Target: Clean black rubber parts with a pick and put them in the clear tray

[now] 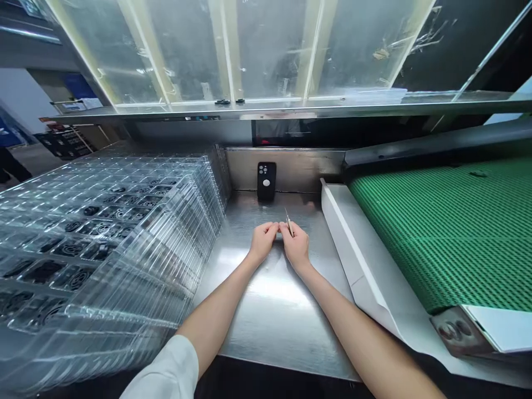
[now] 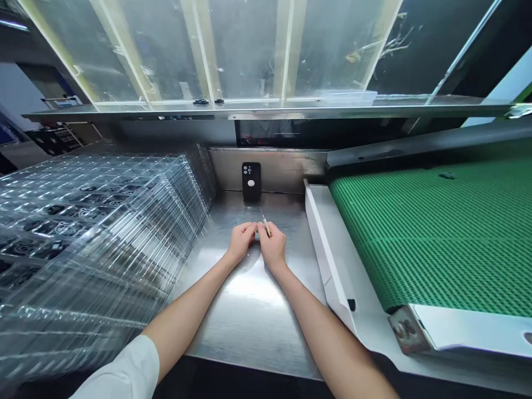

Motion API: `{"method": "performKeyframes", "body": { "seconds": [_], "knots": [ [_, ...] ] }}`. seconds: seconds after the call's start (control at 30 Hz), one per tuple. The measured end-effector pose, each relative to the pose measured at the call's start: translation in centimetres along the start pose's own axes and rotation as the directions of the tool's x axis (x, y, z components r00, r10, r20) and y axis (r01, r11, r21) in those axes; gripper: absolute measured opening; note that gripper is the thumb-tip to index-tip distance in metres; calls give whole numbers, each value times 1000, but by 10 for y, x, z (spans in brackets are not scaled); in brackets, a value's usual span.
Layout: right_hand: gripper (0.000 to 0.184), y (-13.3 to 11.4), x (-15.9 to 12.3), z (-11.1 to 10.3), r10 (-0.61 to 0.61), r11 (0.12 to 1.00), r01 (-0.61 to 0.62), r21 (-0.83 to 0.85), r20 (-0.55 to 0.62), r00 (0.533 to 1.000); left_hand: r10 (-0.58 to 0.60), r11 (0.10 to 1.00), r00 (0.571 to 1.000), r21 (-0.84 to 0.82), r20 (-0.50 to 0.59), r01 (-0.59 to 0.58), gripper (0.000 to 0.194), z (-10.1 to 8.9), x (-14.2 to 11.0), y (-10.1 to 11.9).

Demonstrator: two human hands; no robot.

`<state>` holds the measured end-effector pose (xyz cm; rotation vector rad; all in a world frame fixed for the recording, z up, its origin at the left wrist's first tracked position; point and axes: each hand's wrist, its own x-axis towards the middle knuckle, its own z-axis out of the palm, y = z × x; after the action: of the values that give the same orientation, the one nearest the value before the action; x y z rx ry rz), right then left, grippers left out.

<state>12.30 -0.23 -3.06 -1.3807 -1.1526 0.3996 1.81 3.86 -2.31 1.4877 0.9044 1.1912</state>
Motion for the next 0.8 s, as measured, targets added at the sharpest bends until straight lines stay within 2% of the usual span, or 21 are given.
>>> {"method": "performKeyframes", "body": {
  "seconds": [0.37,0.67,0.8],
  "knots": [
    [45,3,2,1,-4,1000,4,-6,24,1000,4,999,999,-35,45,-2,55,0,2,-9],
    [46,3,2,1,-4,1000,4,8,34,999,16,998,997,-60,70,-12,65,0,0,-2],
    [45,2,2,1,-15,1000,14,12,43,999,18,997,997,-75,70,-13,64,1,1,-6]
  ]
}}
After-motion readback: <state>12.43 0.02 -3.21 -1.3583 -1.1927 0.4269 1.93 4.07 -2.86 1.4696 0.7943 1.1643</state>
